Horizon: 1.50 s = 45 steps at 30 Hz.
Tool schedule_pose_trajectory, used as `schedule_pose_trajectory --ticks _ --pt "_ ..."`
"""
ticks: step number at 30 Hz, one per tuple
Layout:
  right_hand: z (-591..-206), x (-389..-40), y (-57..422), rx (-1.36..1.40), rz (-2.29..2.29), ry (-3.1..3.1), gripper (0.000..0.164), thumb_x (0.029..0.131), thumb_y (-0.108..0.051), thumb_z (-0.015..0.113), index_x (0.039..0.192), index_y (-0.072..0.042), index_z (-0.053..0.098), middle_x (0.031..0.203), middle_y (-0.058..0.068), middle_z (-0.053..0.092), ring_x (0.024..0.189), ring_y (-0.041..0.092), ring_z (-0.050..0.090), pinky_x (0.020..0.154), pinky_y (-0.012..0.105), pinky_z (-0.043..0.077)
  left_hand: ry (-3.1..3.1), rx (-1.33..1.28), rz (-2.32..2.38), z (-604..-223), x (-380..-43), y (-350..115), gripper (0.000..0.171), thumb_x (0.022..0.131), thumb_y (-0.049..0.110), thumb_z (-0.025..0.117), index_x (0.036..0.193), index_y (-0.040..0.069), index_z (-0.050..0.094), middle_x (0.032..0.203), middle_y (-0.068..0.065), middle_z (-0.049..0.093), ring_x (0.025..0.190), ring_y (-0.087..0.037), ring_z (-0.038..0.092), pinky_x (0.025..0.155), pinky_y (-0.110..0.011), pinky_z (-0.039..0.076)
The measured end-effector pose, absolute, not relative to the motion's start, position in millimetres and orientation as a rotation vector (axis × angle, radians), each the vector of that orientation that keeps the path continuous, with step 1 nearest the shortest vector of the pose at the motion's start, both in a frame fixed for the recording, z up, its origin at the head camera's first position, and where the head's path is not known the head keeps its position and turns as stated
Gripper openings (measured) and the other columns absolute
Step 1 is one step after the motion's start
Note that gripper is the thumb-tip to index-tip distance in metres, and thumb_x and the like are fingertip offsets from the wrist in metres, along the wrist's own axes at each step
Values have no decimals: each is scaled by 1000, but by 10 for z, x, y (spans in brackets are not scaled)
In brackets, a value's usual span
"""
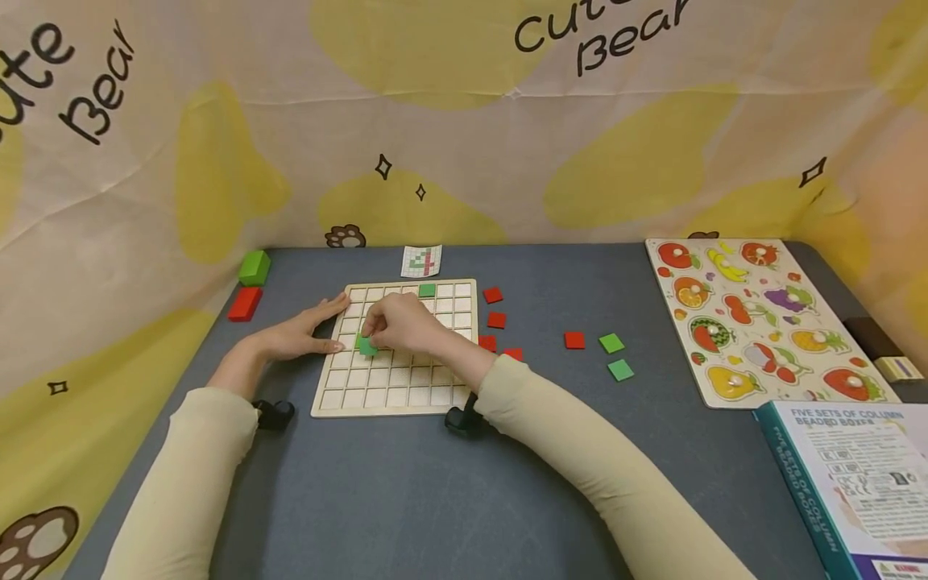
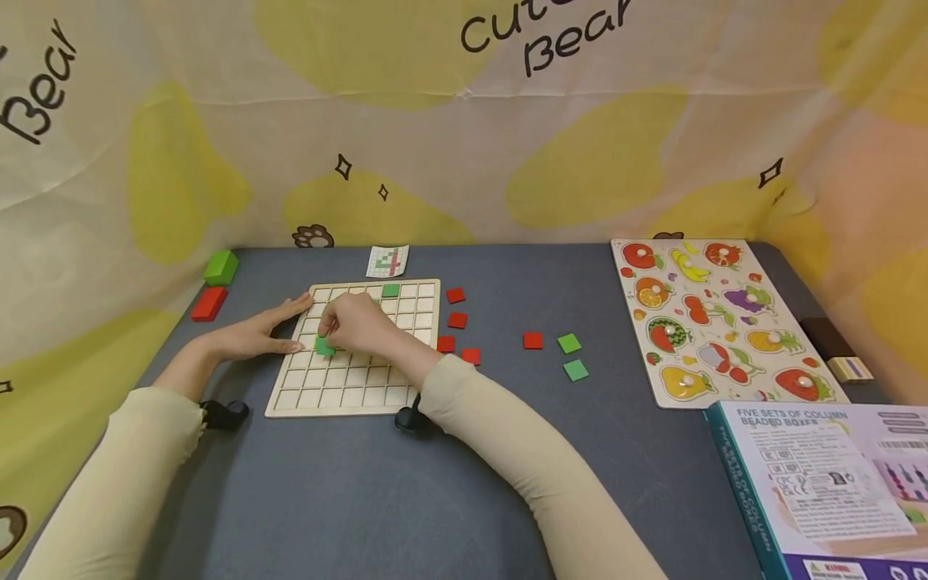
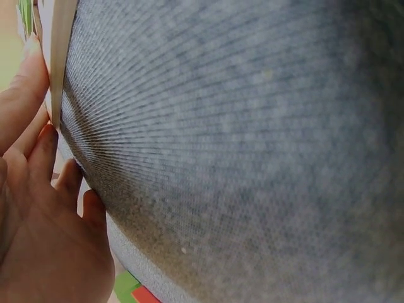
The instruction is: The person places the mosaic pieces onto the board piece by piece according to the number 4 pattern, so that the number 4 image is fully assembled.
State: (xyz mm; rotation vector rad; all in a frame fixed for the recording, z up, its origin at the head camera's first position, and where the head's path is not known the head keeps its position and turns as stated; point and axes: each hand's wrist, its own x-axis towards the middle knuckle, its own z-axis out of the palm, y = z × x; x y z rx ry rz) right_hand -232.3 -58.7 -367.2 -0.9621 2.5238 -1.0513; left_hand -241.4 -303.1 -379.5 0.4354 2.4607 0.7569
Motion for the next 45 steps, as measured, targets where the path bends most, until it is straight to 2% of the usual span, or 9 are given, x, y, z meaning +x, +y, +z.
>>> schedule_pose_trajectory --ticks 8,15,18,22,26,34,36,41,45 --pt "-3773 -2240 -782 -969 -939 2613 10 92 -10 68 96 -12 77 92 1 76 76 8 62 67 15 45 2464 443 753 -3784 -2412 -3023 93 92 32 68 160 13 7 168 -16 -6 153 -46 -14 113 -76 -5" --pt "-3784 -2188 -820 -1038 -757 2673 12 94 -15 67 102 -15 76 101 -2 76 88 9 68 75 19 52 2465 441 754 -3772 -2405 -3025 93 92 32 68 160 12 7 168 -16 -6 153 -46 -14 114 -75 -5" --pt "-3783 -2162 -822 -1068 -714 2675 11 93 -15 69 99 -16 78 103 -3 76 94 10 68 78 20 54 2468 440 751 -3767 -2396 -3030 94 92 33 69 160 12 8 168 -17 -6 152 -47 -14 114 -75 -5" --pt "-3763 -2113 -810 -1106 -671 2669 10 90 -13 71 94 -18 79 104 -3 74 100 12 66 79 23 54 2476 451 746 -3767 -2389 -3033 93 92 31 69 160 11 9 168 -18 -5 152 -47 -13 115 -75 -4" --pt "-3738 -2080 -719 -1134 -603 2674 12 91 -14 69 97 -20 78 106 -3 72 100 11 65 77 24 54 2471 462 759 -3783 -2390 -3026 93 92 30 69 160 10 9 168 -18 -5 152 -47 -13 115 -74 -5" --pt "-3658 -2109 -22 -1151 -612 2643 14 92 -16 68 103 -16 76 100 2 66 89 13 59 74 26 50 2478 452 753 -3796 -2388 -3008 93 92 30 68 160 11 8 168 -17 -6 153 -46 -13 115 -74 -5" --pt "-3665 -2134 234 -1136 -651 2630 13 90 -13 69 102 -14 76 99 3 67 85 13 61 75 26 50 2482 457 748 -3789 -2391 -3006 93 92 29 68 160 11 7 168 -17 -6 153 -46 -13 116 -73 -4" --pt "-3701 -2190 904 -1075 -655 2637 14 85 -11 75 99 -13 74 99 3 68 85 15 61 80 30 51 2481 442 740 -3787 -2398 -3006 94 92 30 68 160 12 7 168 -16 -6 153 -46 -13 116 -74 -4" --pt "-3708 -2223 1434 -1055 -619 2677 19 82 -9 78 100 -11 73 97 6 67 82 15 61 77 31 52 2479 435 738 -3787 -2397 -3009 94 92 31 69 160 13 7 168 -16 -7 153 -46 -13 115 -74 -4"
